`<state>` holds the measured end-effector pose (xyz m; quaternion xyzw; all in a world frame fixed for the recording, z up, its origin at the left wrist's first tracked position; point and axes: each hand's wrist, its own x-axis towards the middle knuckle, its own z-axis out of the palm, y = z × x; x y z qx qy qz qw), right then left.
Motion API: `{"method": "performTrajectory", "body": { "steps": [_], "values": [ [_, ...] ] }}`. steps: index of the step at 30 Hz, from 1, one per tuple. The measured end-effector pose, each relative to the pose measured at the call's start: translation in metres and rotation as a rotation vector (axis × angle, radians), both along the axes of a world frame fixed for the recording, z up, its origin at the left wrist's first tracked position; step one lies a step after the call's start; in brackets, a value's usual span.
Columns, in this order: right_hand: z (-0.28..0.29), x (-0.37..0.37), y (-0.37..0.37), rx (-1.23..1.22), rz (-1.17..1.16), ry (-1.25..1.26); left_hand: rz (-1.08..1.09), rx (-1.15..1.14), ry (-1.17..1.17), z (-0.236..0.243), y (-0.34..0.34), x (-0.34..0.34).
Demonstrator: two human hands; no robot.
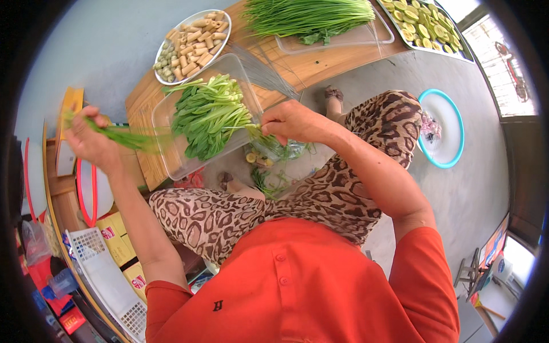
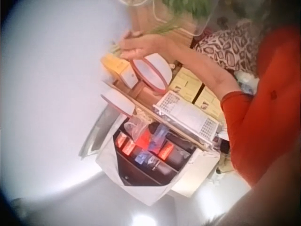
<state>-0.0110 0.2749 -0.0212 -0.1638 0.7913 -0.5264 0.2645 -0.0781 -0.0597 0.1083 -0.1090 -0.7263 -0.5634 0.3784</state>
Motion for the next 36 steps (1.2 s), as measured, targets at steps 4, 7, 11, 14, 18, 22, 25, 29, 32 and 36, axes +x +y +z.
{"method": "performTrajectory", "body": {
  "steps": [4, 7, 11, 14, 18, 22, 25, 29, 32, 36],
  "values": [
    [-0.001, -0.003, -0.004, 0.028, -0.038, -0.099, -0.205, 0.138, -0.052, 0.011, -0.010, 0.035],
    [-0.004, -0.002, -0.006, -0.114, -0.095, -0.210, -0.253, 0.502, -0.373, -0.036, 0.022, 0.055],
    [0.002, 0.003, -0.014, -0.243, -0.113, -0.238, -0.450, 0.806, -0.686, -0.108, 0.047, 0.078],
    [0.010, 0.012, -0.018, -0.288, -0.150, -0.260, -0.421, 0.917, -0.787, -0.137, 0.059, 0.087],
    [0.014, 0.017, -0.025, -0.334, -0.173, -0.280, -0.405, 0.865, -0.793, -0.147, 0.069, 0.089],
    [0.026, 0.019, -0.034, -0.300, -0.142, -0.280, -0.382, 0.782, -0.787, -0.143, 0.074, 0.089],
    [0.022, 0.018, -0.034, -0.304, -0.166, -0.278, -0.369, 0.764, -0.779, -0.141, 0.081, 0.088],
    [0.019, 0.015, -0.033, -0.276, -0.165, -0.277, -0.370, 0.719, -0.779, -0.144, 0.084, 0.087],
    [0.013, 0.014, -0.033, -0.258, -0.150, -0.276, -0.357, 0.690, -0.774, -0.146, 0.085, 0.088],
    [0.013, 0.014, -0.033, -0.232, -0.140, -0.271, -0.344, 0.773, -0.775, -0.147, 0.088, 0.090]
  ]
}}
